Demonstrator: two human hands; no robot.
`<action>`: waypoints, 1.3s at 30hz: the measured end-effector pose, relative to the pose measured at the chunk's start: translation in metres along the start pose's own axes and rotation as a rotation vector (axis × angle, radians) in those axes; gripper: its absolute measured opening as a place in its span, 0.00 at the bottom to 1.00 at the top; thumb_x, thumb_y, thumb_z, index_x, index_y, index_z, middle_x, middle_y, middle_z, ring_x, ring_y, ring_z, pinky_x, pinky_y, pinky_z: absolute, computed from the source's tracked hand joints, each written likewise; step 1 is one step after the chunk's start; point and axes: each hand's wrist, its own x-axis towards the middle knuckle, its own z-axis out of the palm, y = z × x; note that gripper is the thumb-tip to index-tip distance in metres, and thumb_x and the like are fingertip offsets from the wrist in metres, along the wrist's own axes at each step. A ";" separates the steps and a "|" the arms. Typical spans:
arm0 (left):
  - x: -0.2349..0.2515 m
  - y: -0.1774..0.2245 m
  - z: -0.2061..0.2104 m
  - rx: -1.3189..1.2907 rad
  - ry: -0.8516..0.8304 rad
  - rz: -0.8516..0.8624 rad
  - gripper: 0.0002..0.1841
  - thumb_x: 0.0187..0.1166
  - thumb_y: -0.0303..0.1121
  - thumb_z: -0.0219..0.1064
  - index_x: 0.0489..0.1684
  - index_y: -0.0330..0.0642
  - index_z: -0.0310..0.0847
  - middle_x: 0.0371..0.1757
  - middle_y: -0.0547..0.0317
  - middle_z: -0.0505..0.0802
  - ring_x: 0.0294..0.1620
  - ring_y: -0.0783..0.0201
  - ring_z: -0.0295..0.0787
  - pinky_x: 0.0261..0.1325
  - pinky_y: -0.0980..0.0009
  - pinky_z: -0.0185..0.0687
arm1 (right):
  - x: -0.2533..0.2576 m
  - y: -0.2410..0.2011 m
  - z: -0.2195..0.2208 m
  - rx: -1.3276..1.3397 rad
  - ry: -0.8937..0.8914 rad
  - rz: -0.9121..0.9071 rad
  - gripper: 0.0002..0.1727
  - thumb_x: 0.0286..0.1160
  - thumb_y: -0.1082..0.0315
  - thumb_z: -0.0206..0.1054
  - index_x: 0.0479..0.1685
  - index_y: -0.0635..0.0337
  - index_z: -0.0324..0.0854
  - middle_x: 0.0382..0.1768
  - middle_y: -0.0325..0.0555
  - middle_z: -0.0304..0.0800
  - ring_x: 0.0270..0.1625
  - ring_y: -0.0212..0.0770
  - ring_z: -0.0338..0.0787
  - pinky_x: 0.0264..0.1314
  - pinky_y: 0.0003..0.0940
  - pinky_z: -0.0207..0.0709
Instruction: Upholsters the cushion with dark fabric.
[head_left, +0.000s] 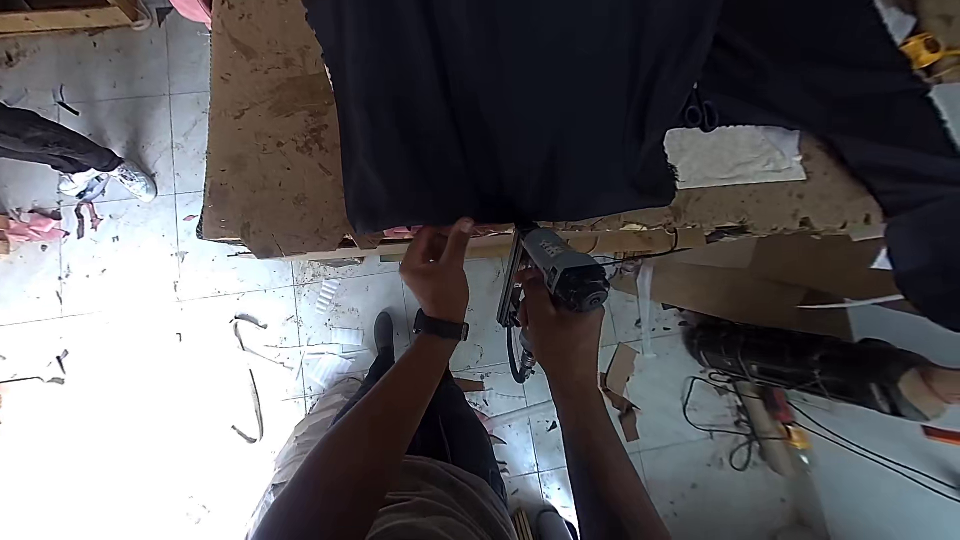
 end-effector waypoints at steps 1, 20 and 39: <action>0.001 -0.002 0.000 -0.003 0.025 -0.017 0.09 0.71 0.33 0.82 0.36 0.36 0.92 0.25 0.57 0.91 0.22 0.67 0.84 0.31 0.71 0.86 | 0.001 -0.001 0.000 0.011 0.000 0.002 0.12 0.82 0.52 0.68 0.48 0.48 0.89 0.17 0.39 0.84 0.12 0.40 0.81 0.13 0.40 0.79; 0.005 -0.043 0.004 -0.110 0.060 0.246 0.08 0.74 0.24 0.76 0.27 0.36 0.83 0.34 0.53 0.90 0.36 0.58 0.90 0.42 0.60 0.93 | -0.003 -0.004 0.006 0.153 -0.003 -0.017 0.10 0.84 0.61 0.66 0.55 0.54 0.85 0.39 0.44 0.95 0.17 0.42 0.85 0.16 0.35 0.81; 0.013 -0.041 -0.048 -0.109 -0.086 0.198 0.12 0.79 0.32 0.72 0.52 0.33 0.88 0.41 0.53 0.90 0.39 0.60 0.88 0.46 0.62 0.90 | -0.024 -0.037 0.034 0.170 -0.038 0.007 0.11 0.84 0.59 0.65 0.53 0.52 0.88 0.27 0.45 0.91 0.15 0.43 0.84 0.14 0.38 0.82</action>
